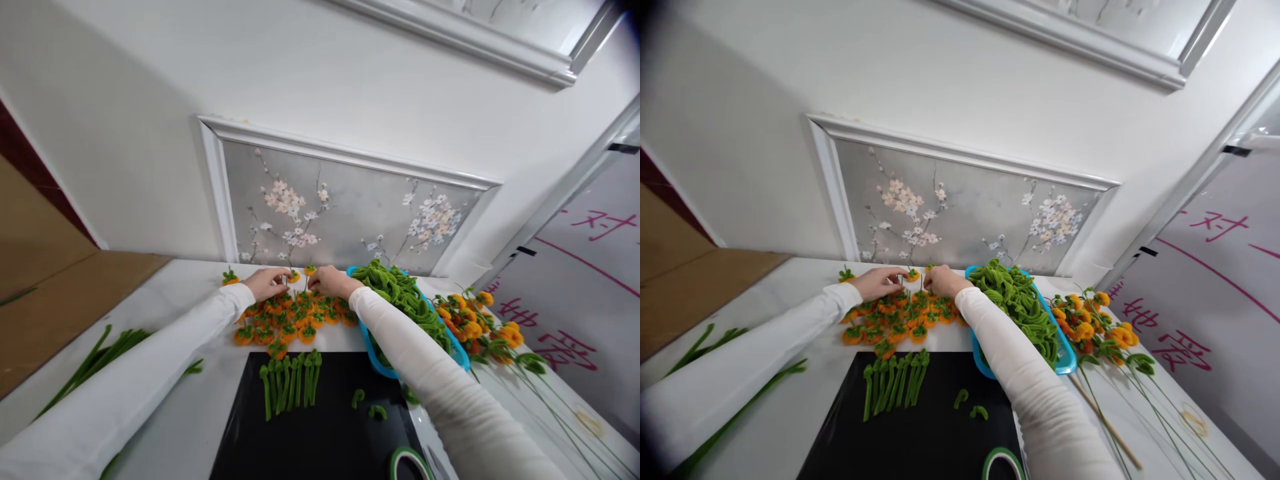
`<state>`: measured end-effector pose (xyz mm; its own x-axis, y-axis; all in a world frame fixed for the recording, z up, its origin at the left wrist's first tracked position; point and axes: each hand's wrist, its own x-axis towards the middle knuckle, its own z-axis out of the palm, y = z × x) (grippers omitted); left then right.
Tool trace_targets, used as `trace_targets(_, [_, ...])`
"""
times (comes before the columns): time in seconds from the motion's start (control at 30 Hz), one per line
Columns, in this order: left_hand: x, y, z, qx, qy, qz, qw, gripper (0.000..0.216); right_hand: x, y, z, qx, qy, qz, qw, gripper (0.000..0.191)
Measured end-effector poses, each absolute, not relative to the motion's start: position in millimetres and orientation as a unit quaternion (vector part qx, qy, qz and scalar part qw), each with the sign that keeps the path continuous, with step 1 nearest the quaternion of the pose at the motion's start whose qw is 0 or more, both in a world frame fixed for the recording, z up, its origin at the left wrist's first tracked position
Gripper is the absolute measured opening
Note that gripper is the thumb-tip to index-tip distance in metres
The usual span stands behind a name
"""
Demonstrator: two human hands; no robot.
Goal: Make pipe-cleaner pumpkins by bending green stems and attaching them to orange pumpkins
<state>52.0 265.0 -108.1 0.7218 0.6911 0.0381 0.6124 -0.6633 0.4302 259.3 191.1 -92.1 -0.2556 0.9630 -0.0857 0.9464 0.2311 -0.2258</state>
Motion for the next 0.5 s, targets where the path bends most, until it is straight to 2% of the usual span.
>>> trace_targets(0.17, [41, 247, -89, 0.900, 0.380, 0.119, 0.176, 0.074, 261, 174, -67, -0.615, -0.777, 0.123, 0.055, 0.037])
trace_targets(0.37, [1, 282, -65, 0.834, 0.471, 0.223, 0.180, 0.068, 271, 202, -49, -0.654, -0.747, 0.057, 0.103, 0.042])
trace_targets(0.5, [-20, 299, -82, 0.785, 0.516, 0.214, 0.268, 0.093, 269, 235, -65, -0.657, -0.746, 0.056, 0.095, 0.050])
